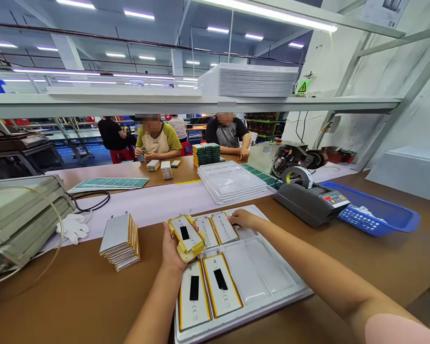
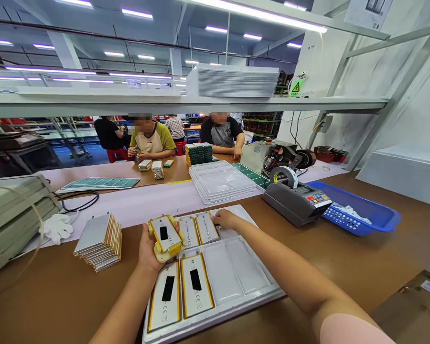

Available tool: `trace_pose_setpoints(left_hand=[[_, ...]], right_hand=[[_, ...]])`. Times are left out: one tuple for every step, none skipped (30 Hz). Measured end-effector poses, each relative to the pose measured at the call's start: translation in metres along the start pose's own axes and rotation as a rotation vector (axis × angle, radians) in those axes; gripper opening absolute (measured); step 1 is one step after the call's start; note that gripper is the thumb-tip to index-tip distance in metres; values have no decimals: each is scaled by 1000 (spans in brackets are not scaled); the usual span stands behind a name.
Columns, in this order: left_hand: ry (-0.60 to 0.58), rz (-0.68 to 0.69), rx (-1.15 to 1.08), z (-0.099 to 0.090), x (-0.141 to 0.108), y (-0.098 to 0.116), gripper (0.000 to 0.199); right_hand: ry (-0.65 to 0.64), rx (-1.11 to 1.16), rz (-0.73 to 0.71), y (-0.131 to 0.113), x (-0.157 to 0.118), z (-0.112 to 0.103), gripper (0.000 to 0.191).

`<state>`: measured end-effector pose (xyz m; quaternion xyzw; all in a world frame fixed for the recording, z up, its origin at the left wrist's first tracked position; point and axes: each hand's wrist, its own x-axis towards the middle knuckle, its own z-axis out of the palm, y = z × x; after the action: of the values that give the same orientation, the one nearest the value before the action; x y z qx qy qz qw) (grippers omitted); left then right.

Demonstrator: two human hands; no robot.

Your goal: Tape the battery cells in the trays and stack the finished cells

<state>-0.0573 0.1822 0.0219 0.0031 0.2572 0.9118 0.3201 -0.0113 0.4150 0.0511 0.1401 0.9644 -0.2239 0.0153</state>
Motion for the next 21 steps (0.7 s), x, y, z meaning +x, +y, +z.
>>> trace_pose_setpoints(left_hand=[[-1,-1,6,0,0,0,57],[-4,-1,7,-1,-1,0,57],[-15,-1,3,-1,-2,0,57],[-34,-2,-5,-1,-3,-1,57],[-55,-6,-15,-1,-4,-1,58],[-81,-12,-23,-1,-5,-2,58],[-111,-17,-30,-1,-6,-2,58],[-145,-24,-34,0,-8,-3,57],[-175,-31,-30,0,-9,-3,56],[-199,-37,-22,1,-10,-3,55],[-218,-41,-12,1,-11,-4,55],[-232,-40,-5,1,-12,-3,55],[-242,-34,-3,2,-13,-3,56],[-251,-19,-10,1,-14,-3,56],[-265,1,-23,1,-15,-2,57],[-286,15,-36,1,-15,-2,58],[-308,18,-41,1,-16,-1,60],[-327,16,-37,0,-17,-1,63],[-337,11,-28,0,-18,-1,66],[-341,9,-17,0,-18,-1,68],[-338,15,-9,0,-19,-1,68]], right_hand=[[-13,42,1,-2,-1,1,27],[-24,77,4,-6,-2,1,24],[-35,108,8,-10,-3,-1,21],[-44,136,12,-15,-4,-3,18],[-48,163,10,-21,-5,-7,17],[-46,190,-1,-29,-6,-11,18],[-40,218,-22,-38,-7,-14,18],[-33,244,-52,-48,-7,-16,19],[-28,259,-93,-59,-8,-16,19],[-27,261,-138,-72,-10,-14,19],[-29,253,-180,-84,-12,-11,19],[-33,238,-216,-97,-15,-6,17],[-42,225,-244,-108,-20,-2,16],[-45,202,-265,-117,-25,2,15],[-31,166,-278,-124,-31,4,15],[6,114,-287,-128,-38,4,17],[63,47,-298,-128,-45,2,20],[126,-22,-301,-124,-52,-2,24],[179,-83,-293,-117,-59,-6,27],[207,-127,-272,-107,-64,-10,30],[199,-150,-239,-94,-70,-12,30]])
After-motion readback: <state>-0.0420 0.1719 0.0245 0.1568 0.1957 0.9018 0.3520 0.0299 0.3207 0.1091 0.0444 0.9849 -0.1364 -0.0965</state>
